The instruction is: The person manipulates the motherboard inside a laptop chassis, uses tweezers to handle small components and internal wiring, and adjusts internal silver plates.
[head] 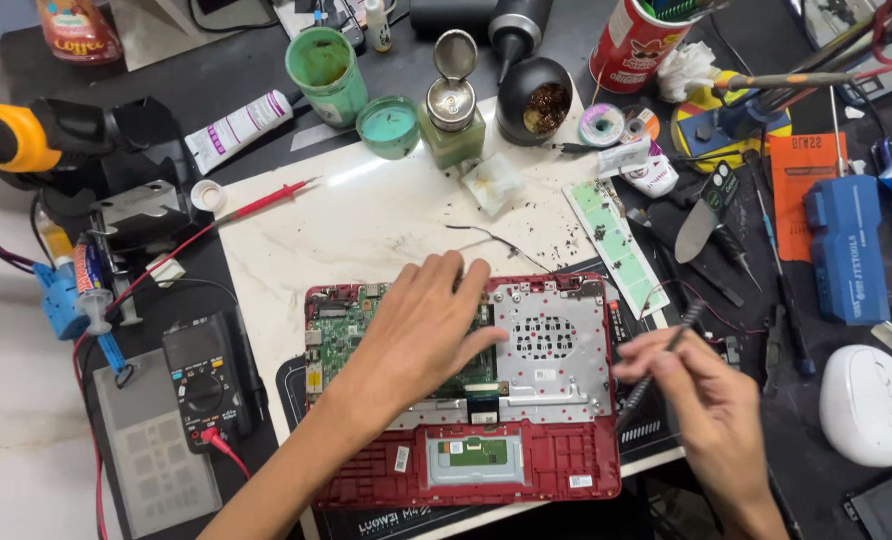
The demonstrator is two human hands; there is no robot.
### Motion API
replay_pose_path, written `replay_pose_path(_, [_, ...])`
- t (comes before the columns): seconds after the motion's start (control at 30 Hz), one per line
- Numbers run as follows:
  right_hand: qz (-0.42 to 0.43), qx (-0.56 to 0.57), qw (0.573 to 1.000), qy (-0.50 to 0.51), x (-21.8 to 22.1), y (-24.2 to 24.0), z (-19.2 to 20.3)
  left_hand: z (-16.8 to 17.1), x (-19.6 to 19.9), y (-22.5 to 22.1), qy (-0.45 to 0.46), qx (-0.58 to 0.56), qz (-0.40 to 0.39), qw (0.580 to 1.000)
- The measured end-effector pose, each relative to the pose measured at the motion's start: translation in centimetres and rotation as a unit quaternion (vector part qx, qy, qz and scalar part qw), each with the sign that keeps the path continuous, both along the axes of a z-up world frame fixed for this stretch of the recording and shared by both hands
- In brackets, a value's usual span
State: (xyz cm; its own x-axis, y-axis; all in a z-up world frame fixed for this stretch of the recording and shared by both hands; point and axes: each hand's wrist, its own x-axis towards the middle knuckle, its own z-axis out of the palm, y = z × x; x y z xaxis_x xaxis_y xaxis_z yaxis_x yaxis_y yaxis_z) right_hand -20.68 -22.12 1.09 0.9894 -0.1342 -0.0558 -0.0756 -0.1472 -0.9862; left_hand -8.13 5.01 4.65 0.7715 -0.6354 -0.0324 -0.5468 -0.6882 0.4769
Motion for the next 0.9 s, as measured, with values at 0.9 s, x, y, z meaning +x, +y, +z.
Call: replay_pose_path(0.9, [0.025, 0.014, 0.999, -0.042, -3.0, 0.0, 4.0, 4.5, 2.5, 1.2, 0.223, -0.139, -0.113, 0.958])
